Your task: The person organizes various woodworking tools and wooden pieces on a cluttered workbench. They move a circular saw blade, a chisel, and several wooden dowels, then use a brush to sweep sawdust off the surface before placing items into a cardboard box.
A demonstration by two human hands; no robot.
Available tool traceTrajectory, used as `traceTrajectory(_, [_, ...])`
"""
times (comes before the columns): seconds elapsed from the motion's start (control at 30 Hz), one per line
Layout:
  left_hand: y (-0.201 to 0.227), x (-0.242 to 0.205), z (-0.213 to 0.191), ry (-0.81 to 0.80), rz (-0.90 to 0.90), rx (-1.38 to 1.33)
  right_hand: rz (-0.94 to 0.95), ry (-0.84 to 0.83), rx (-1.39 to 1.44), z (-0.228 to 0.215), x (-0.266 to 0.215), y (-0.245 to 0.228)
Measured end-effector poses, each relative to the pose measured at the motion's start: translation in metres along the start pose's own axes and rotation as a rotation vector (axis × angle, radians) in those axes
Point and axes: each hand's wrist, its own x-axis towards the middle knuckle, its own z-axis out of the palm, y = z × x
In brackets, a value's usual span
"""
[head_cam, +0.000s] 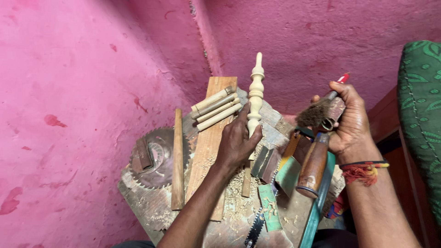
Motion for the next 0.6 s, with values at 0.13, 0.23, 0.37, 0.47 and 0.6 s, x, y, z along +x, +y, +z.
traceTrajectory(0.13, [0.003, -0.027, -0.032, 0.049, -0.012, -0.196, -0.008, 0.067, -0.132, -0.010, 0.005, -0.003])
traceTrajectory(0.23, [0.000, -0.051, -0.058, 0.189, -0.018, -0.265, -0.051, -0.045, -0.161, -0.024, 0.015, -0.012])
traceTrajectory(0.37, [-0.017, -0.086, -0.108, 0.339, -0.327, -0.208, -0.090, 0.007, -0.127, -0.056, 0.045, -0.007])
traceTrajectory(0.47, [-0.035, -0.114, -0.153, 0.392, -0.196, 0.260, -0.040, -0.094, -0.061, -0.082, 0.072, -0.003])
traceTrajectory(0.6, [-0.050, -0.147, -0.162, 0.380, -0.140, 0.404, 0.127, -0.304, 0.059, -0.102, 0.101, 0.008])
